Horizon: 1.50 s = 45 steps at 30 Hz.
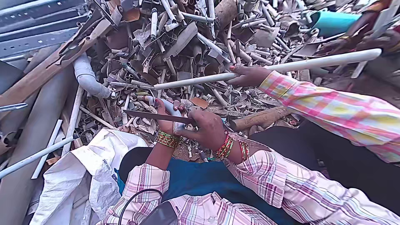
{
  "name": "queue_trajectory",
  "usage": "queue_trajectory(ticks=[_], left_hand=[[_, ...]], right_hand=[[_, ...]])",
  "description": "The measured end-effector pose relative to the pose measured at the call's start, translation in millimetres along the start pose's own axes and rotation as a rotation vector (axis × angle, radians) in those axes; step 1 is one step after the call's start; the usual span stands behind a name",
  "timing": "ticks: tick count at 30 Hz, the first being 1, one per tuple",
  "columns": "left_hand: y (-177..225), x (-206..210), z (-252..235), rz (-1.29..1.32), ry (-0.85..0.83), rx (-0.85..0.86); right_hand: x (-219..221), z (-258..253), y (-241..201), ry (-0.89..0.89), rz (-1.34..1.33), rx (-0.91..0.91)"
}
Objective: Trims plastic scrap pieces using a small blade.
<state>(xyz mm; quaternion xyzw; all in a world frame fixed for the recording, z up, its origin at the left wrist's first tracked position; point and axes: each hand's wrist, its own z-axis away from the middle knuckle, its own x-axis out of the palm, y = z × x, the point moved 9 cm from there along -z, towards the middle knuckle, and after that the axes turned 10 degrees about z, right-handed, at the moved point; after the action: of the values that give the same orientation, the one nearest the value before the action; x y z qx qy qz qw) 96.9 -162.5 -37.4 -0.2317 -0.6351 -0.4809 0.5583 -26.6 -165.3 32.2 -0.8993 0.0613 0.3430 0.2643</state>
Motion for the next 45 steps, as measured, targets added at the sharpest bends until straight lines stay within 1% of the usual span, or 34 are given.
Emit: queue_trajectory(ticks=[3,7,11,13,15,17,19,22,25,28,30,32,34,37,39,42,43,45], left_hand=[[-1.1,1.0,2.1,-0.044,-0.050,-0.030],[1.1,-13.3,0.1,-0.047,0.010,0.003],[2.9,-16.1,-0.2,-0.086,0.026,0.008],[2.4,-11.9,2.5,-0.085,0.070,0.018],[3.8,-6.1,4.8,-0.081,0.053,0.020],[3.0,-3.8,6.3,-0.049,0.006,0.012],[3.4,-6.6,5.6,-0.075,-0.018,0.015],[7.1,-11.0,2.9,-0.139,0.000,0.037],[6.7,-12.5,3.4,-0.170,0.027,0.011],[8.0,-10.9,1.3,-0.172,0.006,0.000],[8.9,-4.2,2.5,-0.173,-0.013,0.026],[6.4,-3.1,3.4,-0.113,-0.035,0.024],[4.0,-4.5,2.5,-0.127,-0.098,0.014],[-1.1,-15.7,4.5,-0.104,0.005,-0.036],[-2.4,-20.1,5.3,-0.097,0.060,-0.031],[-2.3,-24.3,2.6,-0.089,0.076,-0.032],[-1.1,-23.1,2.2,-0.089,0.069,-0.021],[3.9,-20.1,2.2,-0.122,0.083,0.017]], right_hand=[[9.2,0.5,3.9,-0.113,-0.031,-0.001],[14.0,6.8,2.5,-0.144,-0.088,-0.005],[9.4,8.5,-5.1,-0.077,-0.078,-0.052],[4.1,7.2,-7.5,-0.028,-0.060,-0.076],[1.3,5.3,-8.7,0.006,-0.053,-0.063],[3.9,2.7,-5.5,-0.055,-0.062,-0.020],[9.1,2.0,-2.1,-0.186,-0.097,0.014],[15.7,4.1,-4.0,-0.257,-0.143,-0.023],[14.0,5.8,-8.8,-0.244,-0.151,-0.043],[5.4,3.9,-11.5,-0.141,-0.114,-0.068],[2.5,2.8,-10.3,-0.086,-0.097,-0.050],[6.7,1.6,-4.5,-0.153,-0.099,-0.005],[13.5,3.0,1.3,-0.239,-0.128,0.025],[21.1,6.3,6.7,-0.322,-0.180,0.058],[24.0,7.5,7.6,-0.367,-0.171,0.063],[24.6,10.5,4.7,-0.435,-0.165,0.089],[22.6,10.1,3.9,-0.418,-0.159,0.090],[15.4,7.2,2.1,-0.288,-0.131,0.066]])
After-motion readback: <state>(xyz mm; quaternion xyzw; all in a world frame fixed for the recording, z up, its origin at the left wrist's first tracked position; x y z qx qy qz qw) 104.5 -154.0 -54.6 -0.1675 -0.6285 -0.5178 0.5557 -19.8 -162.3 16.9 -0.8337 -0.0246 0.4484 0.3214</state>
